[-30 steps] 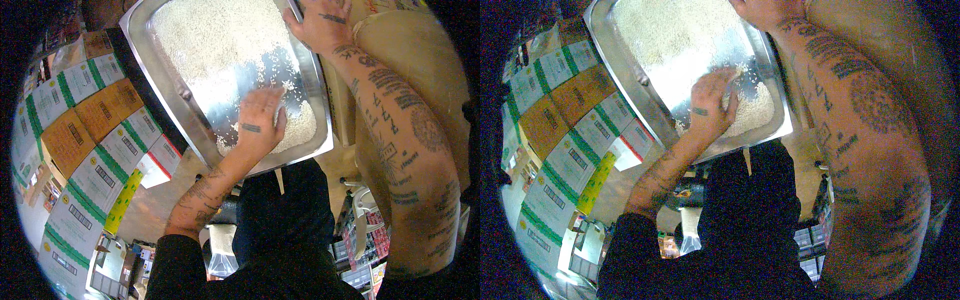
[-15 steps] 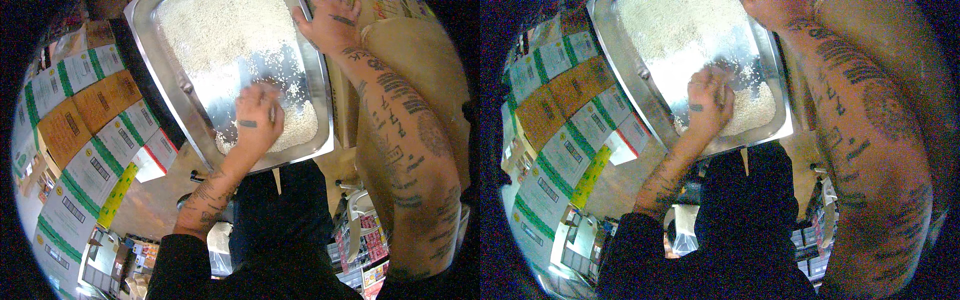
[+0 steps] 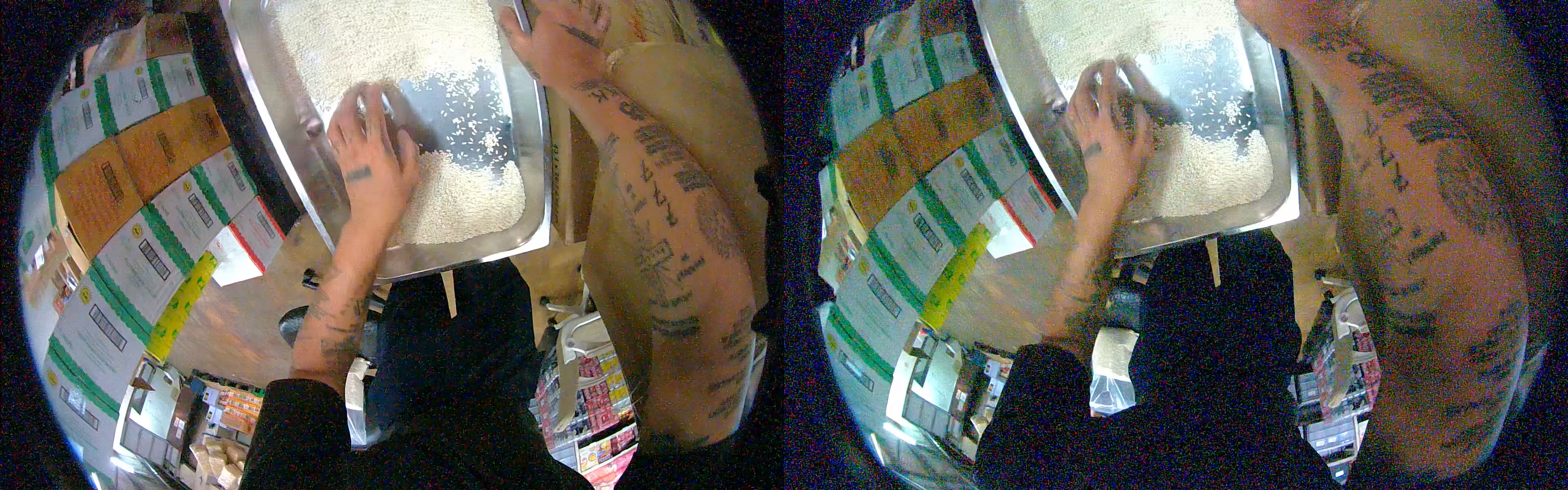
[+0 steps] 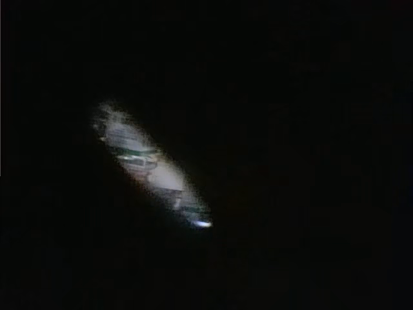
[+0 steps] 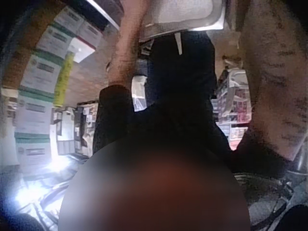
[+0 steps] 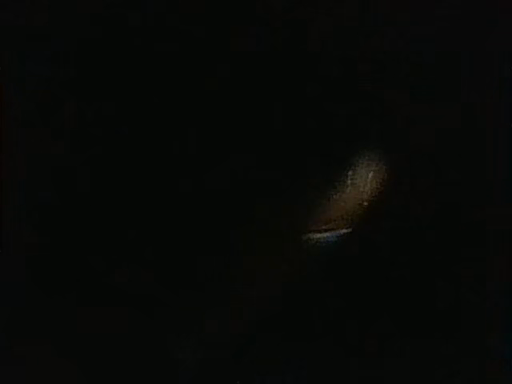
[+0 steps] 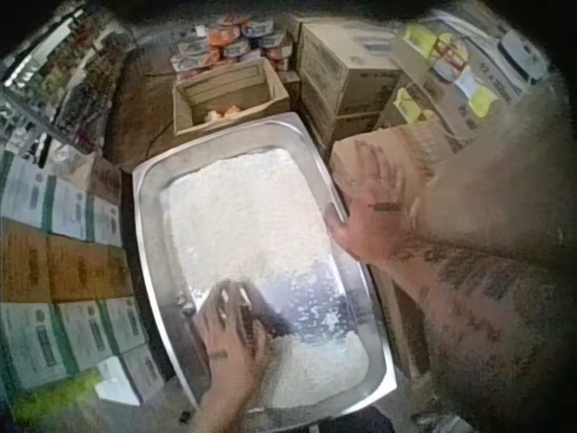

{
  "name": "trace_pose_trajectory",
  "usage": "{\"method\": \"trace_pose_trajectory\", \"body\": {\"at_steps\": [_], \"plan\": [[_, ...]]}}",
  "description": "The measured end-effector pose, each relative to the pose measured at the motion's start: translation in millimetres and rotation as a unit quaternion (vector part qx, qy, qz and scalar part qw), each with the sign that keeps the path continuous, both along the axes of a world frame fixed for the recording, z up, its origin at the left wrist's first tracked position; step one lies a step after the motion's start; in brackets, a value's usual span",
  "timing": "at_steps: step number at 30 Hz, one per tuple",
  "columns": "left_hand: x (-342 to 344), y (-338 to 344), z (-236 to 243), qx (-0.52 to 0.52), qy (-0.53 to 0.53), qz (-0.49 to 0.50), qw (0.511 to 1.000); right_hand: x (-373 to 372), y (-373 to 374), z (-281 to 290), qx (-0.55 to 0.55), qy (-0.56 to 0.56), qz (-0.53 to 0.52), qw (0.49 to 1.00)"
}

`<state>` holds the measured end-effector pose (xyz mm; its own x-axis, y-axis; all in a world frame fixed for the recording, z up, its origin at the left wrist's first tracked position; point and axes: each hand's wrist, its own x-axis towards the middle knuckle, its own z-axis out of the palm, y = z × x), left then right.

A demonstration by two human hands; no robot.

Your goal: The person pours white rice from a plastic bag onto a metal tray and spreads it evenly with their hands. The person repeatedly smooths and levels the rice across the tray surface.

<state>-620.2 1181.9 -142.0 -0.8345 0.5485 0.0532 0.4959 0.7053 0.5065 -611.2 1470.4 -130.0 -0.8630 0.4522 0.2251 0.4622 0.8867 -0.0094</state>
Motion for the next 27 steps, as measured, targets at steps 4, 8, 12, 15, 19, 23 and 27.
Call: {"method": "trace_pose_trajectory", "body": {"at_steps": [4,8,12,15,19,23,27], "plan": [[3,-2,7,-0.012,-0.049,-0.055,0.997,0,2,0,0.016,0.001,0.011,1.000],[5,-7,5,0.007,-0.102,-0.076,0.992,0,5,-3,0.017,-0.004,-0.004,1.000],[-11,-10,-9,0.004,0.046,0.029,0.999,2,4,1,0.038,-0.023,0.018,0.999],[-10,-13,-7,-0.063,0.054,0.027,0.996,6,-1,7,0.021,-0.028,0.010,0.999],[13,-12,10,-0.086,-0.125,-0.067,0.986,-2,0,9,0.017,-0.010,0.024,1.000],[14,-5,6,0.009,-0.073,-0.033,0.997,-3,-4,9,-0.001,-0.016,0.007,1.000],[-2,1,-11,0.014,0.001,-0.014,1.000,0,-5,11,-0.015,-0.043,-0.013,0.999]]}}
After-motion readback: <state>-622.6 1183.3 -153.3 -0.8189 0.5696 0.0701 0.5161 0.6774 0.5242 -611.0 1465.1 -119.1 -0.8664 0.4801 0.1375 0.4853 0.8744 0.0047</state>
